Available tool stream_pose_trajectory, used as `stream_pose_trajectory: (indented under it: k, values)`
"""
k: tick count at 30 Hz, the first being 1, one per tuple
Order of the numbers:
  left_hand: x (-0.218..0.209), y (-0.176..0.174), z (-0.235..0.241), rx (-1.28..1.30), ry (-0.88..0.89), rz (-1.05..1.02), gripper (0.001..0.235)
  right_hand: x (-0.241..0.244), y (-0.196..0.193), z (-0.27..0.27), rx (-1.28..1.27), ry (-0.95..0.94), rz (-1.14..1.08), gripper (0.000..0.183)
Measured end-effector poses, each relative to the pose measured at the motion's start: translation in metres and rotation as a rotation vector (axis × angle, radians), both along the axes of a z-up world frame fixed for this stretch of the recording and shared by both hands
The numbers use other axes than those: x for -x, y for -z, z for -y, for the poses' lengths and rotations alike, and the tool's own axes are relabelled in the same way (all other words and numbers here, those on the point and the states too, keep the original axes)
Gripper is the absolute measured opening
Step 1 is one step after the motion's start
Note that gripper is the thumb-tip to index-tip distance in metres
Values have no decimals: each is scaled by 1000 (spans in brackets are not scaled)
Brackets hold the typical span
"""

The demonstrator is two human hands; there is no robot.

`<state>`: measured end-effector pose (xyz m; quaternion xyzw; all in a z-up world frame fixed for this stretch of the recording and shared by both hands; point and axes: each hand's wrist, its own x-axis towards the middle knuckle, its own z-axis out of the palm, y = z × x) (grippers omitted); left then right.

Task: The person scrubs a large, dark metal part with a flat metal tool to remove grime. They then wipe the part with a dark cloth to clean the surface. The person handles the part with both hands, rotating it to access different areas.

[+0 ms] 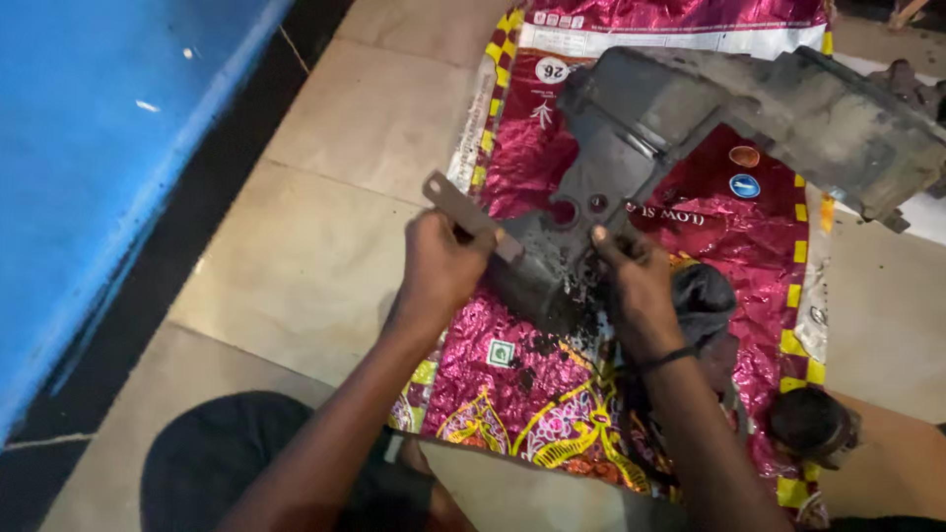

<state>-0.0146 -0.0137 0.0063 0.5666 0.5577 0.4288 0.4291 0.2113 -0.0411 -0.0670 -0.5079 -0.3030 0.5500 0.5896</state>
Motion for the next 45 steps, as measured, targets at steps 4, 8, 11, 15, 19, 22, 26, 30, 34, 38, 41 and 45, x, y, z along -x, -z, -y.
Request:
stream_pose_trajectory:
  k: [4,8,11,15,19,22,26,30,34,38,41,45]
  values:
    - [-7,-7,17,53,-6,-183,20,1,-5,-6,-34,16,-47,11]
    - [-1,8,31,81,41,14,16,4,-10,1,42,-7,52,15]
    - [-6,21,24,-8,21,217,16,-4,-9,-1,44,0,38,16]
    - [9,38,31,93,24,78,14,-6,-1,1,51,-6,143,22]
    - [-1,47,38,-124,30,232,13,-2,-6,1,91,4,164,19]
    - [2,45,39,-184,25,158,12,-3,-3,0,59,29,251,22]
    - [-5,34,44,-103,-92,140,13,-7,1,5,45,24,201,22]
    - [-24,23,56,-180,-90,-55,20,5,-4,3,-53,29,60,14]
    - [-26,28,41,-165,-106,95,20,7,-2,9,-66,61,137,16]
    - [-33,24,41,-230,-44,12,17,8,-11,7,-10,51,85,15]
    - [-32,15,20,-86,-137,115,16,3,-11,8,9,28,142,15]
    - [-44,-1,23,-11,19,-146,16,5,-12,8,54,64,118,18]
